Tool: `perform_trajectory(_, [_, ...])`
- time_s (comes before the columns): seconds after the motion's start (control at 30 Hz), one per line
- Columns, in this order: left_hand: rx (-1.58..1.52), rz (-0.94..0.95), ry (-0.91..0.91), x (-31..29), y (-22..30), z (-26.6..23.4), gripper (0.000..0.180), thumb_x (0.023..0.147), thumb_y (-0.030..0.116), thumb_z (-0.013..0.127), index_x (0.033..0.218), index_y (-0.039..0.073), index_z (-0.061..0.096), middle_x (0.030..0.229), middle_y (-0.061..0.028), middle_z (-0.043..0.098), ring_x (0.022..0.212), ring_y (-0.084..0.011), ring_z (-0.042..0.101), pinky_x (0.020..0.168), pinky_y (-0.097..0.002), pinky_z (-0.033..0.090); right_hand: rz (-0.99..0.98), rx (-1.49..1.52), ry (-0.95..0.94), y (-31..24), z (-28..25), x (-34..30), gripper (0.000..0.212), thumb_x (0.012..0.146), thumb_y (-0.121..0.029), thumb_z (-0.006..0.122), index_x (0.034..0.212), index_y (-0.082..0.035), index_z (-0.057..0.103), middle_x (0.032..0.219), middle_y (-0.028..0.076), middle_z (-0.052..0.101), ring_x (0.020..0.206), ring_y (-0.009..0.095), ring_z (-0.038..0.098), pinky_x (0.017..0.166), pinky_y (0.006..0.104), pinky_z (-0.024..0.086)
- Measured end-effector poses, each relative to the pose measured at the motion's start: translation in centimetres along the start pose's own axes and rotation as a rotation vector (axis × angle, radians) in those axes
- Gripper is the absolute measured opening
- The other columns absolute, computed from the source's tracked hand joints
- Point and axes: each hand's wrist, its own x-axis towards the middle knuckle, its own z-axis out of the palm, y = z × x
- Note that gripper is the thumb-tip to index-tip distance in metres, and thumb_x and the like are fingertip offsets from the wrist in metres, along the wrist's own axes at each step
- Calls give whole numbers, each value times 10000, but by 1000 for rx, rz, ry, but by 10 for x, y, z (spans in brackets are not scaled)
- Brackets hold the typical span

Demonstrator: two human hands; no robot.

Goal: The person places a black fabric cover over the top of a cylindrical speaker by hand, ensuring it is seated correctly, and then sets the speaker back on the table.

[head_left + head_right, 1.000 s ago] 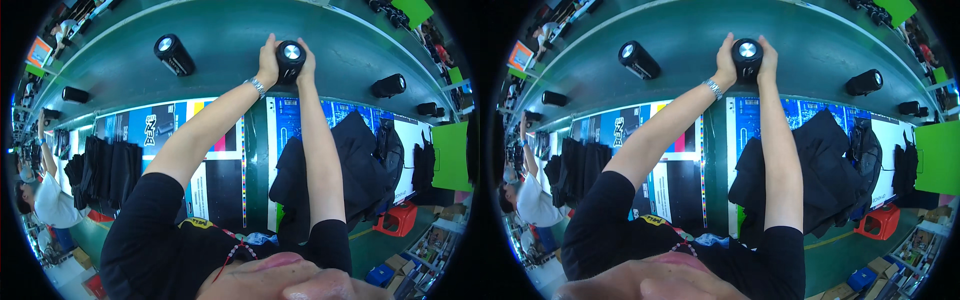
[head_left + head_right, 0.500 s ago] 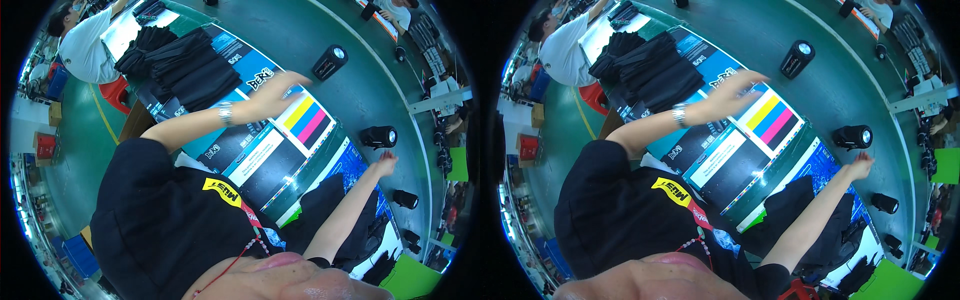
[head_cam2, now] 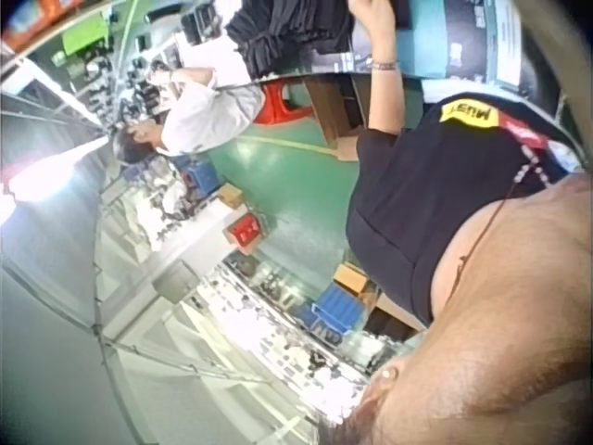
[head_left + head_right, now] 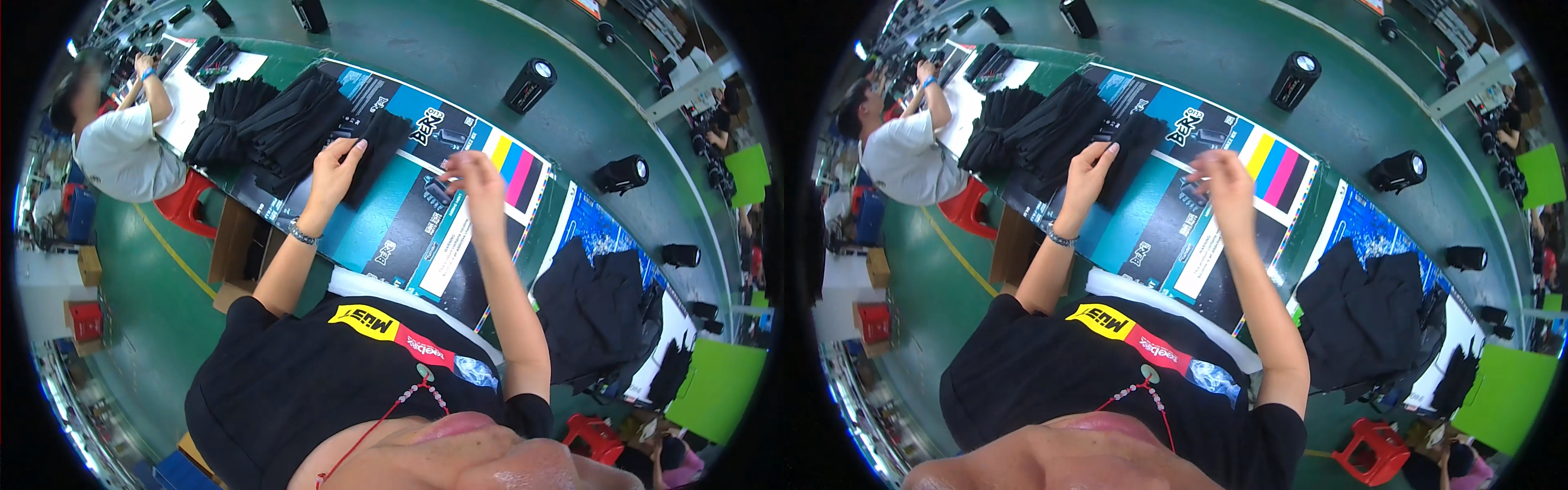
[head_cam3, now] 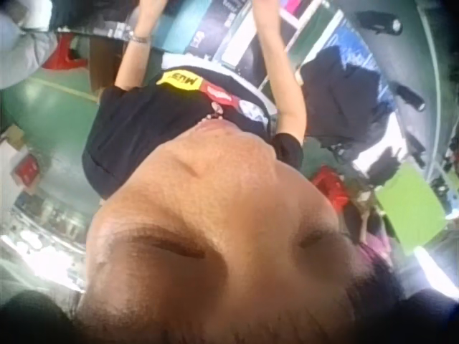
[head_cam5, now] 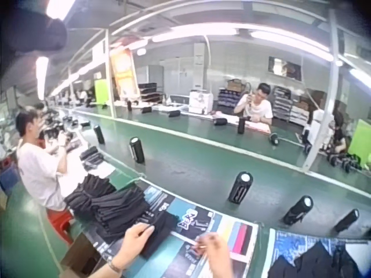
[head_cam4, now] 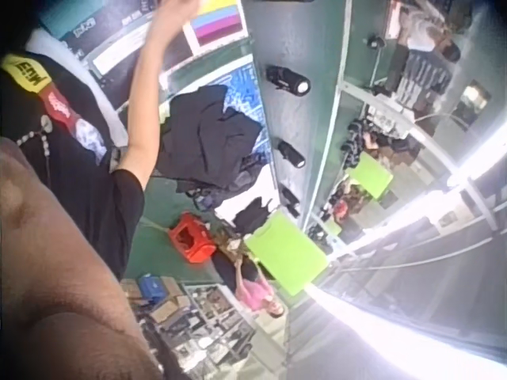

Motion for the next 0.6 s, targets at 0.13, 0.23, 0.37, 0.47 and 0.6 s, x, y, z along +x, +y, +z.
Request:
perform_trajectory(0.13, [-146, -56, -58, -2, -2, 4, 231, 911, 160, 626, 994, -52, 665, 854, -20, 660, 748, -60, 557, 659, -214, 433, 111, 132, -77, 24, 59, 2, 249, 955, -180, 552, 1091, 28, 558, 1037, 162, 623, 949, 217, 638, 702, 300, 559])
perform_trajectory(0.23, [-626, -260, 3, -4, 17, -2, 236, 918, 128, 614, 1052, -62, 649, 886, -2, 655, 786, -52, 564, 674, -188, 440, 195, 160, -90, 30, 82, 9, 356, 951, -213, 563, 1187, 49, 512, 1185, 196, 565, 1104, 255, 577, 835, 352, 557])
perform_trajectory(0.37, [-225, 98, -131, -6, 35, -13, 280, 815, 56, 681, 1079, -30, 652, 1124, -83, 644, 1033, -165, 606, 885, -270, 466, 98, 238, -150, 33, 103, 19, 514, 886, -263, 671, 1219, 77, 478, 1122, 151, 599, 996, 185, 606, 796, 279, 511])
perform_trajectory(0.47, [14, 351, -294, -12, 67, -23, 202, 855, -19, 609, 1047, -68, 653, 1258, -155, 564, 1121, -204, 580, 905, -277, 480, 203, 427, -15, 30, 90, 29, 210, 908, -167, 589, 1048, -13, 618, 932, 42, 656, 836, 129, 631, 718, 242, 497])
perform_trajectory(0.6, [-410, 264, 2, -10, 87, -30, 213, 902, -14, 556, 1107, -44, 608, 1078, -98, 614, 989, -133, 598, 849, -257, 492, 312, 683, -2, 2, 60, 25, 207, 888, -69, 520, 1052, 27, 603, 1036, 82, 642, 929, 164, 613, 862, 303, 474])
